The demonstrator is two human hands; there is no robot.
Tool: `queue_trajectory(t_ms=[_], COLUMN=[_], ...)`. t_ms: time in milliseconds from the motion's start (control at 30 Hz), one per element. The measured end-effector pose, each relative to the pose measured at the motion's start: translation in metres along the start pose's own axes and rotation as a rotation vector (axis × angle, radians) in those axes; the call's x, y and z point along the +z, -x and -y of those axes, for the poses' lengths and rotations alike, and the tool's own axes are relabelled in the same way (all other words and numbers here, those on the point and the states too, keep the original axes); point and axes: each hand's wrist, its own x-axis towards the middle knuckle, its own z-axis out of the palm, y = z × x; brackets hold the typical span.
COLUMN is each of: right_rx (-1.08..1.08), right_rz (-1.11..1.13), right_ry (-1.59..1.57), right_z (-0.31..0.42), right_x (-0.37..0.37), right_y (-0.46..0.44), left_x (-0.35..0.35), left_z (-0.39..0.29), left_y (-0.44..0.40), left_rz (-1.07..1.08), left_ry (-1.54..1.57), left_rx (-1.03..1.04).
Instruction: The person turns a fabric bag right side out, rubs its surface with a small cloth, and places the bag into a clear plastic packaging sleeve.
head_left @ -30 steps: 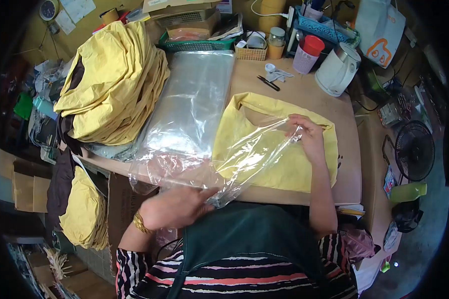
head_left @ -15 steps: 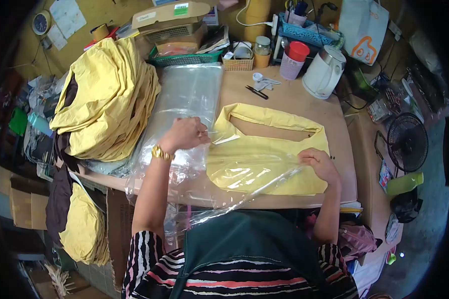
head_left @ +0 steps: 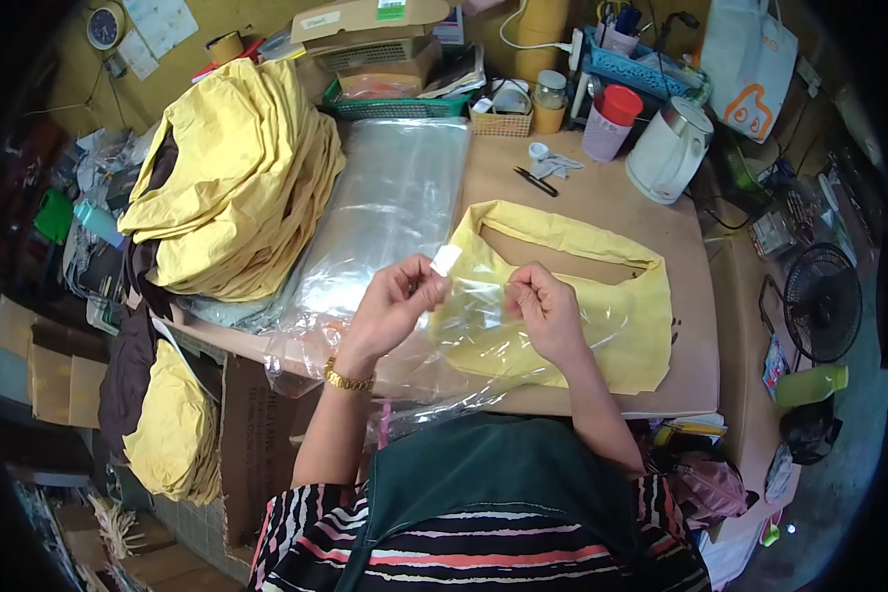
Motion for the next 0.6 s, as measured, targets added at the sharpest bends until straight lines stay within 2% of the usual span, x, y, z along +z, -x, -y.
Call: queue_trajectory(t_ms=[33,67,100,133,200,233,267,333,367,400,467,500,533,567,600], right_rx=[0.001,-0.102,-0.205,-0.2,-0.834,-0.903,-0.903,-0.609,-0.437,-0.436,-0.872,-0.872,-0.6,-0.32,-0.324], right_rz=[0.005,-0.055,-0.117,-0.119,0.015,-0.043,-0.05,-0.19,-0.223,-0.223,-0.095,-0.096,-0.1,-0.101,-0.104], right_ry=[-0.005,0.242,0.492,0.495,0.439,0.501,0.506,0.469,0.456,0.456,0.452,0.449,0.342,0.232,0.232], right_z=[0.005,0.012,0.016,0.018,0.021,0.031,0.021,-0.004,-0.007,0.0,0.018,0.013,0.001,-0.011,-0.02], right_x=[0.004,0.009,0.014,0.021,0.038,0.045,0.039,0.022,0.021,0.027,0.045,0.042,0.034,0.025,0.014], right_y=[0.001,0.002,0.003,0.004,0.006,0.006,-0.001,-0.018,-0.018,-0.011,0.007,0.005,-0.001,-0.003,-0.008], left_x=[0.007,0.014,0.017,0.017,0.05,0.065,0.078,0.085,0.085,0.085,0.085,0.082,0.08,0.073,0.068], left_z=[0.0,0.001,0.009,0.019,0.057,0.042,0.022,0.016,0.028,0.041,0.069,0.069,0.064,0.058,0.039], left_y=[-0.001,-0.002,-0.005,-0.007,-0.02,-0.018,-0.011,-0.004,-0.004,-0.005,-0.016,-0.016,-0.016,-0.004,-0.001], left_rz=[-0.125,-0.248,-0.197,-0.114,-0.215,-0.208,-0.26,-0.305,-0.262,-0.22,-0.213,-0.207,-0.2,-0.05,-0.091], left_ry=[0.235,0.472,0.396,0.361,0.36,0.361,0.529,0.692,0.733,0.774,0.831,0.857,0.883,1.07,1.05], left_rx=[-0.046,-0.09,-0.08,-0.122,-0.087,-0.086,-0.214,-0.347,-0.353,-0.358,-0.322,-0.302,-0.283,-0.286,-0.343])
